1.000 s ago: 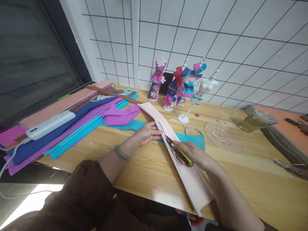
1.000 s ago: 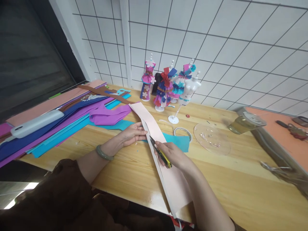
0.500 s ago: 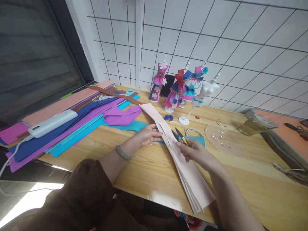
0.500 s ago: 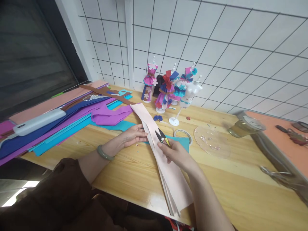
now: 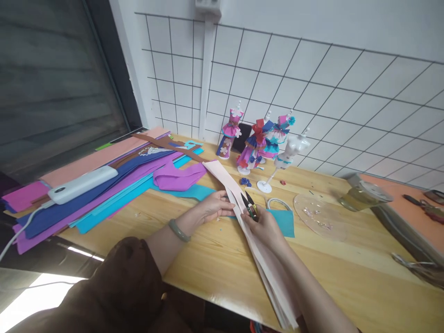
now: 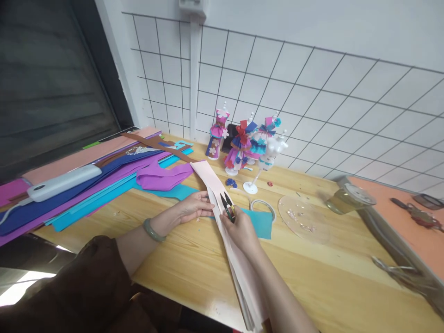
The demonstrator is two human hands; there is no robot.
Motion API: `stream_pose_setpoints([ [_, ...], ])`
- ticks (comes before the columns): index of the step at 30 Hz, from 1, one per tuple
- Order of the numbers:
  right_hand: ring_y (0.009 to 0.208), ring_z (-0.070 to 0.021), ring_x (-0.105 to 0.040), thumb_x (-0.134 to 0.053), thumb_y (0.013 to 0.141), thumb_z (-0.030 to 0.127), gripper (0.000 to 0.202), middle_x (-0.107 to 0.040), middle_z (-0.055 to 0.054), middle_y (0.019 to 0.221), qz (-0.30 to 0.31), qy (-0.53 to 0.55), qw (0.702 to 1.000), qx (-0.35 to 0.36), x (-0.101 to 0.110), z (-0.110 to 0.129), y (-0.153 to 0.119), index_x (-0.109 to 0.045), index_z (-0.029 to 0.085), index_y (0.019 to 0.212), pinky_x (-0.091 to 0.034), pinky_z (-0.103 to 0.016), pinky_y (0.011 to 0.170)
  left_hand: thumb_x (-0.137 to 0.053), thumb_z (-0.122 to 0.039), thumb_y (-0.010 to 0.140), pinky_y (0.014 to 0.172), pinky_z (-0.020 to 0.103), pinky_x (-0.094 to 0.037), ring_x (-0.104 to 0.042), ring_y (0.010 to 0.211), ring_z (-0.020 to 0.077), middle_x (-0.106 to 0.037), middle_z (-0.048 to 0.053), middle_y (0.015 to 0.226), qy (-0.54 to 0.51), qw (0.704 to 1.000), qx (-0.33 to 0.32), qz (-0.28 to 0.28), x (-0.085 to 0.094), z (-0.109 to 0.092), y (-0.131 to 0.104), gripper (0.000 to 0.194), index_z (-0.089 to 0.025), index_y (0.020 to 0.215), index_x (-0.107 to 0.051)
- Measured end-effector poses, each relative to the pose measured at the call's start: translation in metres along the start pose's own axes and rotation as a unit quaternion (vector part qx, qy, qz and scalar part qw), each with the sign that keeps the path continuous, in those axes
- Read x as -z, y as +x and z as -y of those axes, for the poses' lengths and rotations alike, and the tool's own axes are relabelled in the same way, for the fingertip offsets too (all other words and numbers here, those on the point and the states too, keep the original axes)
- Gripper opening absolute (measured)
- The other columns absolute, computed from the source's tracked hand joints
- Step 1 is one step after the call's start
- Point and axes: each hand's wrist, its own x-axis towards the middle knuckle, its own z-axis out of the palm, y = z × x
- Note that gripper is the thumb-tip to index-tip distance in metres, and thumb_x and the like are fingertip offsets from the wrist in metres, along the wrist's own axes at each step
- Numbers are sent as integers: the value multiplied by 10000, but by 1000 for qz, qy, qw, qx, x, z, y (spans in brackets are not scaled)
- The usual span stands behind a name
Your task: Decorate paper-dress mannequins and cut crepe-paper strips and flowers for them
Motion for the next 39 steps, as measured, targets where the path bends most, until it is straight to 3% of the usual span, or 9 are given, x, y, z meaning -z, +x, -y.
stream_pose_setpoints([
  [6,521,-118,-418,-568,707,475,297,-458,26,609,5,80,996,-30,12,15,5,-435,210,689,-345,-264,493,-767,-104,540,792,385,-503,-650,767,184,-667,98,878,-10,999,9,-31,-1,-4,-2,441,-120,937,-575],
  [12,434,-82,-289,-648,626,516,391,-308,83,498,20,183,979,-83,49,21,17,-391,223,653,-238,-238,437,-769,-113,530,771,366,-512,-650,783,189,-669,84,862,-21,1000,16,1,6,-13,-5,433,-128,914,-571],
  [18,472,-101,-337,-622,651,508,353,-359,66,496,66,49,992,-93,77,-14,23,-431,211,636,-263,-251,475,-775,-113,524,752,347,-520,-649,790,188,-666,99,887,7,999,26,20,8,-30,-15,438,-120,909,-565],
  [25,507,-141,-413,-601,615,444,272,-451,44,518,22,-88,993,-69,71,-34,27,-454,215,630,-305,-269,498,-783,-110,495,694,321,-537,-653,740,179,-671,57,843,97,988,89,78,8,-29,-21,462,-155,914,-593],
  [29,524,-153,-439,-589,627,459,276,-493,23,525,3,-148,987,-59,67,-37,30,-462,213,615,-300,-264,487,-775,-185,524,636,279,-533,-649,763,184,-670,76,897,202,966,114,117,12,-25,-24,353,-156,851,-643],
  [33,529,-152,-472,-453,741,538,338,-519,11,555,15,-215,975,-49,76,-42,34,-446,216,640,-303,-252,483,-787,-279,518,562,242,-507,-654,735,184,-680,72,842,309,920,189,148,10,-33,-29,384,-170,862,-656],
  [36,545,-160,-509,-319,830,505,368,-540,-11,570,2,-301,952,-49,91,-48,34,-416,216,624,-317,-255,499,-772,-354,547,546,235,-499,-656,746,189,-685,65,802,359,874,251,210,6,-43,-35,395,-181,880,-650],
  [39,565,-173,-542,-281,864,424,366,-582,-49,620,2,-378,925,-35,106,-61,24,-465,207,632,-334,-267,514,-725,-414,611,509,219,-485,-655,779,201,-689,75,798,347,852,259,295,2,-54,-43,334,-172,829,-648],
])
